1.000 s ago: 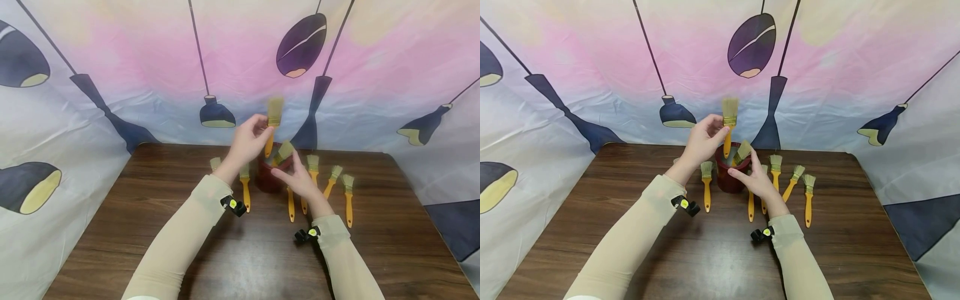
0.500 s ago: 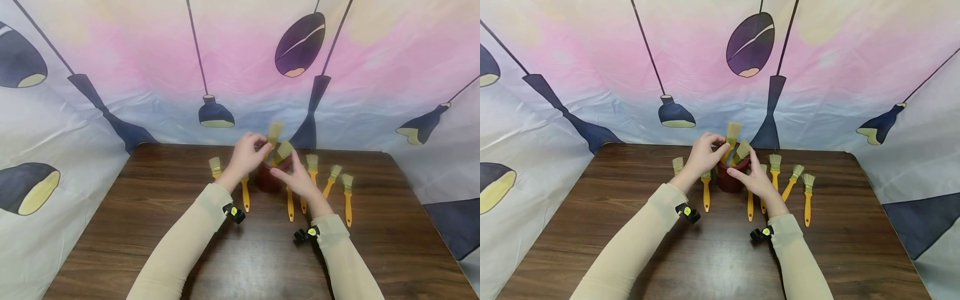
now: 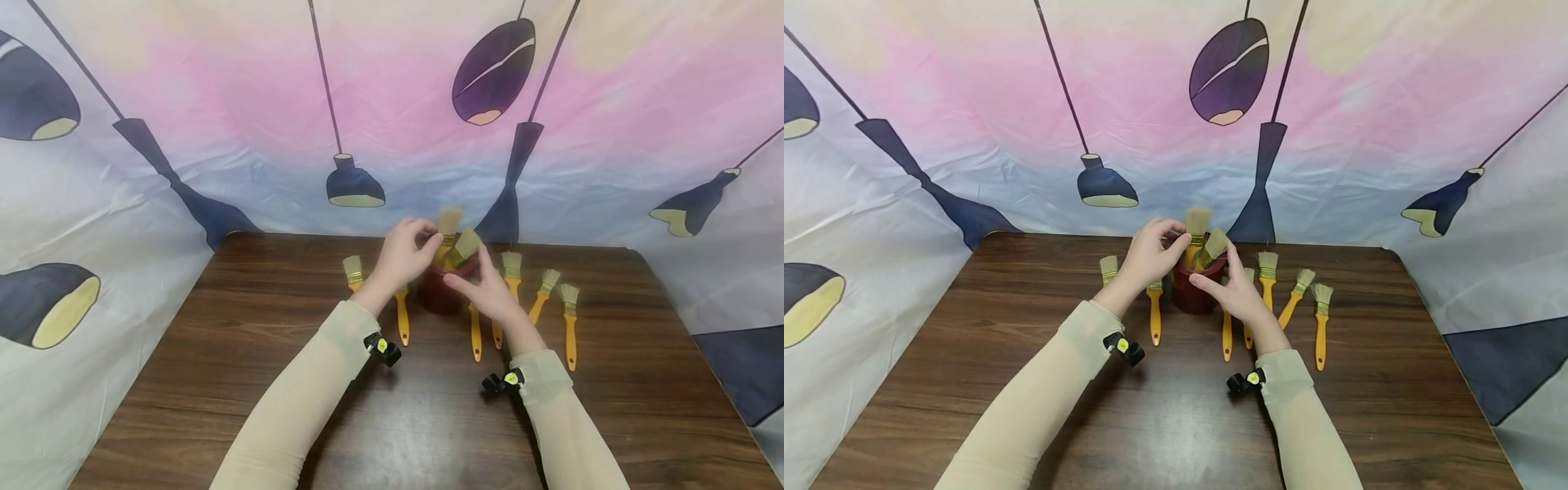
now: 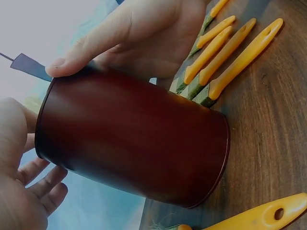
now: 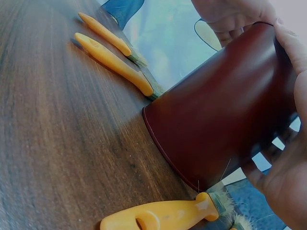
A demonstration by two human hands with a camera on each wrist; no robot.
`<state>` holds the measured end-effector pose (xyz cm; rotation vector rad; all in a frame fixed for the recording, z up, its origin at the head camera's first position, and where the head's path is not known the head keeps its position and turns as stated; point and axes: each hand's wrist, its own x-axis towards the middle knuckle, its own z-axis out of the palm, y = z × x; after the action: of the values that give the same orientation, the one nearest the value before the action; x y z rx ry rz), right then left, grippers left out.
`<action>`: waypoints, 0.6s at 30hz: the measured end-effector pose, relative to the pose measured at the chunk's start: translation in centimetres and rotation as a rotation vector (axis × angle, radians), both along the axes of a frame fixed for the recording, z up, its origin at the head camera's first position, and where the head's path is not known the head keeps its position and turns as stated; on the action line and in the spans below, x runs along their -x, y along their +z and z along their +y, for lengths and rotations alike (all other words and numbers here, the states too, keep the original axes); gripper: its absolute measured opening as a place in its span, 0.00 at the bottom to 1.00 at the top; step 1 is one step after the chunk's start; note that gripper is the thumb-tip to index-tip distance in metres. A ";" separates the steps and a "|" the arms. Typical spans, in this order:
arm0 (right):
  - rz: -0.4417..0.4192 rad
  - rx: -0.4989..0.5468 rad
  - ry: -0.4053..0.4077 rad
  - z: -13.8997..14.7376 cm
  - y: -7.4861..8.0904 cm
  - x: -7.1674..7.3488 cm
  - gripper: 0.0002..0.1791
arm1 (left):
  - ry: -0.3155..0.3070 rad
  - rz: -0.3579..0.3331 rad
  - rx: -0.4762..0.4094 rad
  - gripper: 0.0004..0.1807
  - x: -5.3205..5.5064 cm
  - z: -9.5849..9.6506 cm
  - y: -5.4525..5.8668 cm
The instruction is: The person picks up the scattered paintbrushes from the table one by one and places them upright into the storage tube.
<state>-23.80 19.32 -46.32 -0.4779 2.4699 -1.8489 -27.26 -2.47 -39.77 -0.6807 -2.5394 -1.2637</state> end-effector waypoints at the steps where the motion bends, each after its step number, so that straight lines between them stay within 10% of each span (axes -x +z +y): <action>1: -0.002 0.004 0.003 0.0 0.0 0.0 0.53 | -0.001 0.005 0.008 0.16 0.0 0.0 0.1; 18: -0.024 0.019 0.011 -0.1 0.0 0.1 0.52 | 0.001 -0.047 -0.089 0.20 -0.5 -1.3 0.0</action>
<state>-23.88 19.26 -46.36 -0.4665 2.4318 -1.8642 -26.80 -3.81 -39.73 -0.6384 -2.5022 -1.3990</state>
